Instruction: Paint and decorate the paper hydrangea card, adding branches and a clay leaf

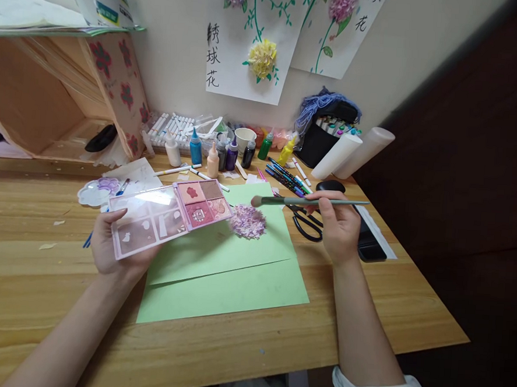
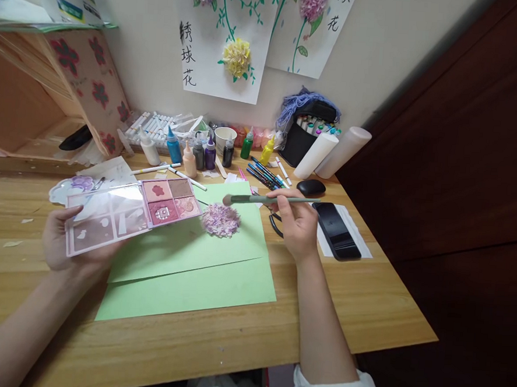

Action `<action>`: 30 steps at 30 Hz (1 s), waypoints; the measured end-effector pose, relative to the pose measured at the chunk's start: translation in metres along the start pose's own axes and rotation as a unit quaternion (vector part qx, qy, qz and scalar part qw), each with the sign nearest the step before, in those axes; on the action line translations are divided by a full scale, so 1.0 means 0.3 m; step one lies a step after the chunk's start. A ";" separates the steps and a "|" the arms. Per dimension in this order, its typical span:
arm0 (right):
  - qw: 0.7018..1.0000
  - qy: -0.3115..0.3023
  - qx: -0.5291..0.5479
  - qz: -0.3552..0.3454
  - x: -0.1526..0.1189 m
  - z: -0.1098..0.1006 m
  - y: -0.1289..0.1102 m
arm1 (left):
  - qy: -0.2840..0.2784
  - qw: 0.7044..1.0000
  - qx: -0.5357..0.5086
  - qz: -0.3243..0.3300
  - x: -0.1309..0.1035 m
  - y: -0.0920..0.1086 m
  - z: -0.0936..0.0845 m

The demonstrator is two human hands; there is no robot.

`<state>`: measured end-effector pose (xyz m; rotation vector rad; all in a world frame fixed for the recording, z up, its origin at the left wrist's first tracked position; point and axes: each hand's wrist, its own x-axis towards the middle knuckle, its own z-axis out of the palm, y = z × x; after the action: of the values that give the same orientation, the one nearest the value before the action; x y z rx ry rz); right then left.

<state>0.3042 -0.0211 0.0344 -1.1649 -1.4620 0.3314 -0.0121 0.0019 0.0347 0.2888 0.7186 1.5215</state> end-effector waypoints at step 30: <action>0.989 -0.113 0.094 -0.018 -0.090 0.118 -0.061 | -0.080 0.992 0.019 -0.091 -0.033 -0.011 -0.002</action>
<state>0.2603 -0.0368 0.0224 -0.9708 -1.6080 0.5786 -0.0087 -0.0079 0.0347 0.3599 0.6306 1.2968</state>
